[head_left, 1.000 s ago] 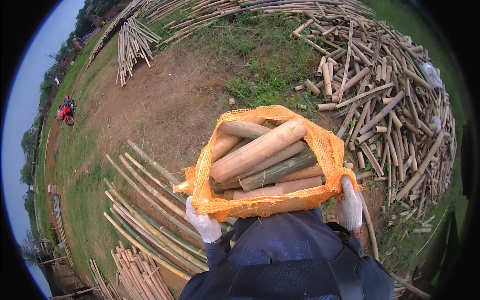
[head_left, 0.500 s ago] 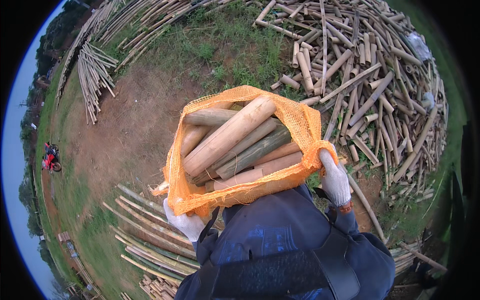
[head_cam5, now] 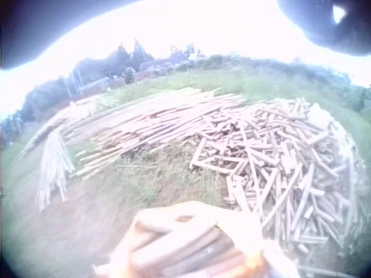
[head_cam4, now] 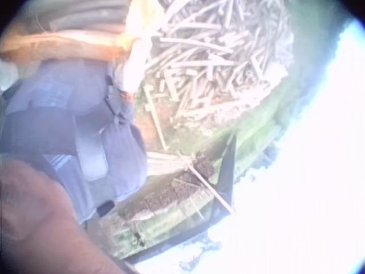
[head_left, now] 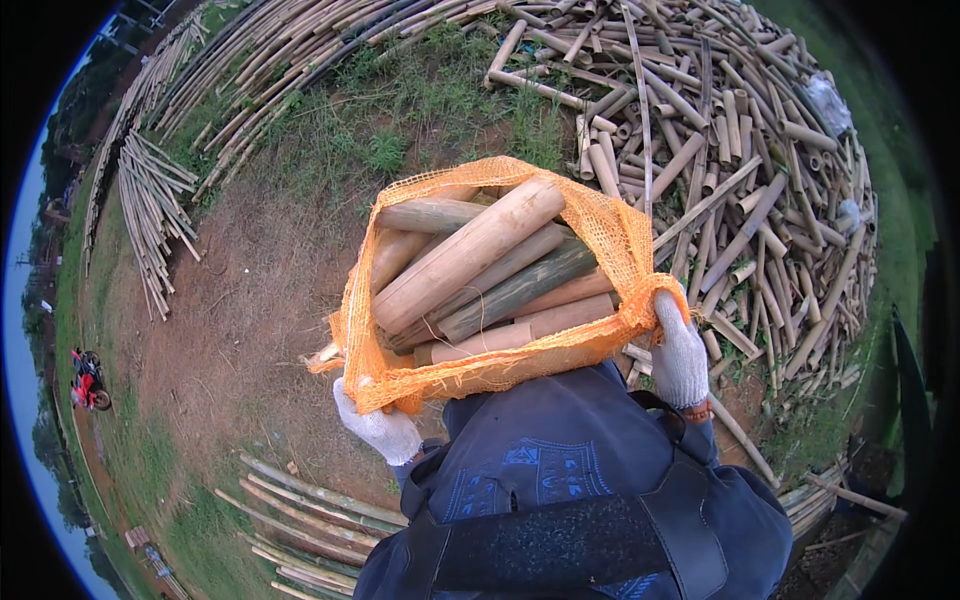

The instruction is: The person sits on the ground and sorts short bamboo pieces from a pile into an orange mesh bag. They repeatedly pick up pieces, place them into the bag, and later carry the bag to a larger pile of bamboo.

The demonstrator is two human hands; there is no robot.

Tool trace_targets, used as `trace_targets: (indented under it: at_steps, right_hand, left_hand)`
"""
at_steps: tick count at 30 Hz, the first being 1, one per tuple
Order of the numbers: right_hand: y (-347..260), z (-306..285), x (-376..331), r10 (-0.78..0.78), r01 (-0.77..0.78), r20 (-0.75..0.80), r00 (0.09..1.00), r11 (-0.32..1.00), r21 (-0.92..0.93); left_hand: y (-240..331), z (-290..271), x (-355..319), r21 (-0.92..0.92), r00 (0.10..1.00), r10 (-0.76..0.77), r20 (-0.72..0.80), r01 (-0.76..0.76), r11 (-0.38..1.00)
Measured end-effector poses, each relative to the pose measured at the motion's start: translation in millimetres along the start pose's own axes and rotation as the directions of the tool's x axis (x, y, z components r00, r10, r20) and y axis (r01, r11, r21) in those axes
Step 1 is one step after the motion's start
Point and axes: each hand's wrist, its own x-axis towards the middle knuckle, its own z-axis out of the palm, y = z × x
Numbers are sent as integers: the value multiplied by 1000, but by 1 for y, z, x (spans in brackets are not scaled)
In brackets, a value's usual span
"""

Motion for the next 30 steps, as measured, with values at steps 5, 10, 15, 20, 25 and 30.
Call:
trace_targets:
  at_steps: [5, 10, 15, 20, 25, 30]
  right_hand:
    - [-31, 43, 89, 264, -262, -11, 964, 951, -161]
    - [-35, 80, 189, 317, -298, -80, 945, 936, 187]
    - [-5, 138, 360, 359, -296, -51, 932, 834, 466]
    - [8, 170, 548, 75, -81, -36, 997, 969, -235]
    - [0, 164, 685, 551, -513, -32, 834, 795, 324]
    - [-3, 161, 780, 285, -296, -89, 954, 939, -176]
  left_hand:
    - [1, 58, 111, 92, 988, -4, 151, -10, 996]
    - [-34, 159, 218, 66, 988, 10, 154, -20, 998]
    - [-88, 287, 324, 46, 984, -11, 176, 3, 999]
    - [-114, 436, 447, 82, 990, 46, 135, -58, 995]
    - [-102, 551, 528, 251, 899, 273, 342, -367, 896]
    - [-101, 660, 602, 105, 948, 26, 318, -62, 993]
